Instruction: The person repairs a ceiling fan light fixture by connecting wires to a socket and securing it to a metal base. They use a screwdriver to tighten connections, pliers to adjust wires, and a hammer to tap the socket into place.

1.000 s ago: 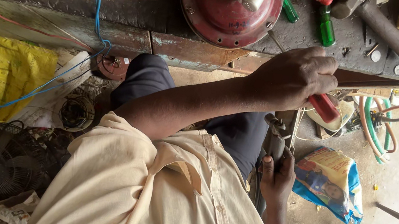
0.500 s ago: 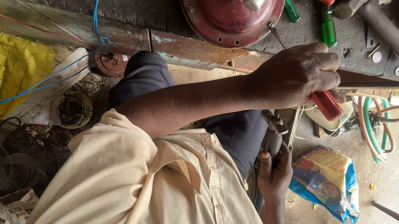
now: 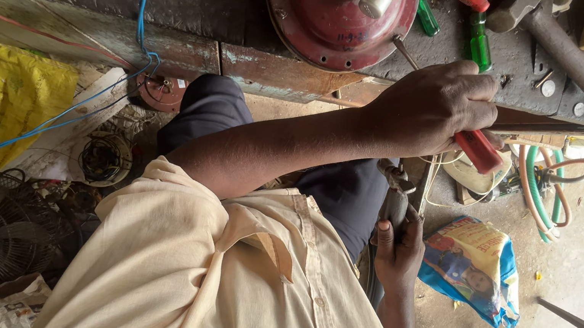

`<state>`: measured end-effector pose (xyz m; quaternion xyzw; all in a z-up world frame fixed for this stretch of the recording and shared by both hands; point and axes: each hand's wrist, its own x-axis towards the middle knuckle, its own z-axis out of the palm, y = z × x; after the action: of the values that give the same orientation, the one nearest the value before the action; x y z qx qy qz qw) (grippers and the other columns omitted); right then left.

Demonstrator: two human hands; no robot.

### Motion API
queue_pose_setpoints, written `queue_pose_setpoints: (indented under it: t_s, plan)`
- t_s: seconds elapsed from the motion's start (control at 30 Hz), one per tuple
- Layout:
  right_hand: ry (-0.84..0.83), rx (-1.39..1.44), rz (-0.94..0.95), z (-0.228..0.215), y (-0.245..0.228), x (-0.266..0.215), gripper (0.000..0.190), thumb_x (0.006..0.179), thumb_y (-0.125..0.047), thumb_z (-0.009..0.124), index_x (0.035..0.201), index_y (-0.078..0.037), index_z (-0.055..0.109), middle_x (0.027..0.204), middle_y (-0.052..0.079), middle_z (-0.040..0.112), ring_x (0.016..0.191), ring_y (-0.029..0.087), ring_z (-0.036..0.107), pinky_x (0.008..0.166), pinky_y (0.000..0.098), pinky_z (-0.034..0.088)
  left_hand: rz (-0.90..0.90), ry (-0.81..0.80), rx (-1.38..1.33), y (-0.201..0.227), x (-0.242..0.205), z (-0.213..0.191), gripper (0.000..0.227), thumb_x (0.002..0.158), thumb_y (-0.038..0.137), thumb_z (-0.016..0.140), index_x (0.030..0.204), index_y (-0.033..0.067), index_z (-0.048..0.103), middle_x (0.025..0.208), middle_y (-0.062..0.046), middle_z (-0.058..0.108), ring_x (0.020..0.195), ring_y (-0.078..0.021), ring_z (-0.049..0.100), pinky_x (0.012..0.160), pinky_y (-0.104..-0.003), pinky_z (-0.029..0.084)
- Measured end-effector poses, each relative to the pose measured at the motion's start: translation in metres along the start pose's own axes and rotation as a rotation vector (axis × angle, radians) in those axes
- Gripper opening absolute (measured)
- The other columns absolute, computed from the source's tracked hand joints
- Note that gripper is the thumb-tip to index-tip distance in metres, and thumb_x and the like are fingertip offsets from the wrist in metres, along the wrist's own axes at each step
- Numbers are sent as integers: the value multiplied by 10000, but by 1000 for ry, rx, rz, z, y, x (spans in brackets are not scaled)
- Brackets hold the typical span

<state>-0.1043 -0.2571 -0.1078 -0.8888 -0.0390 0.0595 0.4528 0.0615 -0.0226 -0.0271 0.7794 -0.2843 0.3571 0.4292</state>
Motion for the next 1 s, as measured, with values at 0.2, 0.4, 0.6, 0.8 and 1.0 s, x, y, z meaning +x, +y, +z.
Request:
queue_pose_setpoints:
  t_s: [0.2, 0.4, 0.6, 0.8, 1.0]
  plan:
    - [-4, 79, 4, 0, 7, -2, 531, 1022, -302, 656, 1419, 12, 499, 999, 81, 678, 746, 87, 626, 649, 246, 539, -25, -18, -39, 3, 4, -6, 424, 652, 183, 938, 984, 92, 690, 1101, -87, 645, 1054, -295, 643, 939, -419, 556]
    - [48, 193, -67, -1, 14, -4, 515, 1055, -280, 625, 1447, 5, 449, 956, 90, 667, 730, 107, 635, 629, 265, 537, -40, 51, -37, 4, 11, -6, 418, 660, 242, 937, 933, 77, 666, 1013, -90, 639, 996, -281, 656, 909, -420, 556]
    - [181, 506, -305, -10, -5, 4, 471, 1119, -355, 573, 1420, -36, 402, 987, 129, 668, 707, 165, 656, 586, 302, 549, -91, 48, -71, 1, 12, 1, 343, 759, 213, 921, 947, 78, 667, 1011, -80, 635, 992, -264, 666, 876, -423, 565]
    - [342, 415, -513, -30, -62, 14, 617, 1138, -485, 522, 1503, -33, 313, 923, 163, 662, 608, 181, 615, 529, 266, 502, -57, 97, 45, 2, 14, 7, 244, 802, 140, 843, 995, 98, 700, 1055, -47, 656, 984, -212, 658, 911, -389, 568]
    - [444, 458, -499, -26, -88, 10, 661, 1131, -511, 512, 1496, -6, 291, 966, 185, 647, 613, 199, 624, 540, 267, 533, -64, 54, 59, 6, 16, -8, 350, 873, 361, 841, 921, 50, 688, 959, -52, 656, 893, -237, 617, 787, -387, 541]
